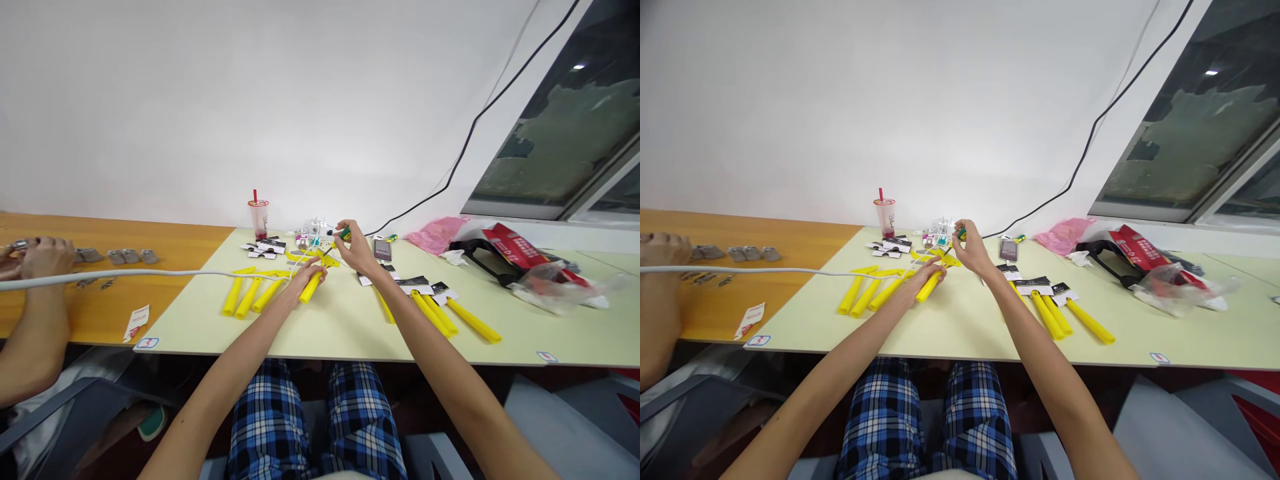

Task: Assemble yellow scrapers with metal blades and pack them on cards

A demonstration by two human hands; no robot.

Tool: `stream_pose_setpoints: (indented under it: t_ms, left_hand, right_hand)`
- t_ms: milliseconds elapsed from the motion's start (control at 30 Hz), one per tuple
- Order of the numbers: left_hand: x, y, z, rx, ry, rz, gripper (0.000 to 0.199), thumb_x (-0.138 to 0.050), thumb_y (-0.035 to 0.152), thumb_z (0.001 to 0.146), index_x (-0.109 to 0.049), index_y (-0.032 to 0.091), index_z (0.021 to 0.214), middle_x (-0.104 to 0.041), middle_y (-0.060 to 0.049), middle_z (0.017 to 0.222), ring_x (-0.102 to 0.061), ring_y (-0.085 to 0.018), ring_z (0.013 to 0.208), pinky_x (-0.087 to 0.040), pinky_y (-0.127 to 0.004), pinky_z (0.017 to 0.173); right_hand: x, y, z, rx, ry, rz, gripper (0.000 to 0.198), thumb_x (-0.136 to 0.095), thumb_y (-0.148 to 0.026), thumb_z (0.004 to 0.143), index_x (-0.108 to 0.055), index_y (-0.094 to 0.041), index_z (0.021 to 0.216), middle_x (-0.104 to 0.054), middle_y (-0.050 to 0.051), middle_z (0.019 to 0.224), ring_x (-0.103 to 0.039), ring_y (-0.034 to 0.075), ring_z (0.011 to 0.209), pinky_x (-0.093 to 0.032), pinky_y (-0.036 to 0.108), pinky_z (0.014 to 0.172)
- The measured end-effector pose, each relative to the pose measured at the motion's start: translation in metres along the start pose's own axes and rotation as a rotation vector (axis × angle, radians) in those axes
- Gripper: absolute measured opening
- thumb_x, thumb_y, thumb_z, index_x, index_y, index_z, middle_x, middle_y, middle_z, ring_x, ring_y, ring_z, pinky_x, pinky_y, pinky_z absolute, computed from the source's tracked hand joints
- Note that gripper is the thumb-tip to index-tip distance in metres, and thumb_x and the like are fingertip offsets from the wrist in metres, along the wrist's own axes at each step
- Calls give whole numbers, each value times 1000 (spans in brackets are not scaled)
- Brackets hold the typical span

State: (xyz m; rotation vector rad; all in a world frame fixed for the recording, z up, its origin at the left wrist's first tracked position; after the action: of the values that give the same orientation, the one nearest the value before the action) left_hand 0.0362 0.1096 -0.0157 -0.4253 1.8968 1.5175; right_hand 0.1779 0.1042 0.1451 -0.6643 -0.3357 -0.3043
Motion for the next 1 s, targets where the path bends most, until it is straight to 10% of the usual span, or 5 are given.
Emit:
stream_pose_setpoints:
  t_ms: [233, 1000]
  left_hand:
    - [-1, 0, 5, -22, 6, -42, 75, -81, 0, 75, -55, 19, 143, -75, -8, 104, -67, -10, 71, -48, -17, 60]
    - [-8, 6, 2, -20, -27, -35, 74, -81, 0, 71, -55, 21, 137, -73, -8, 112, -66, -9, 76, -44, -17, 63]
  right_hand:
    - [1, 1, 0, -23, 28, -17, 35, -69, -50, 100, -57, -27, 123, -76, 6, 104, -75, 23, 87, -67, 44, 87]
    - [12, 1, -8, -8, 68, 54, 39, -67, -51, 101, -57, -27, 130, -71, 12, 131, -76, 25, 108, -65, 45, 99]
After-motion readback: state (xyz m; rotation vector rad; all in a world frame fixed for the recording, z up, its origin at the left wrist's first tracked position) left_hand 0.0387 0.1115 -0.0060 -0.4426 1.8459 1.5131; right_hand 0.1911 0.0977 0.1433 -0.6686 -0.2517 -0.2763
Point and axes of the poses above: each hand's wrist, its own z-axis towards the middle knuckle, its own x-axis out of the back of the hand, y = z × x, the point moved 9 cm from there along z, towards the middle knuckle
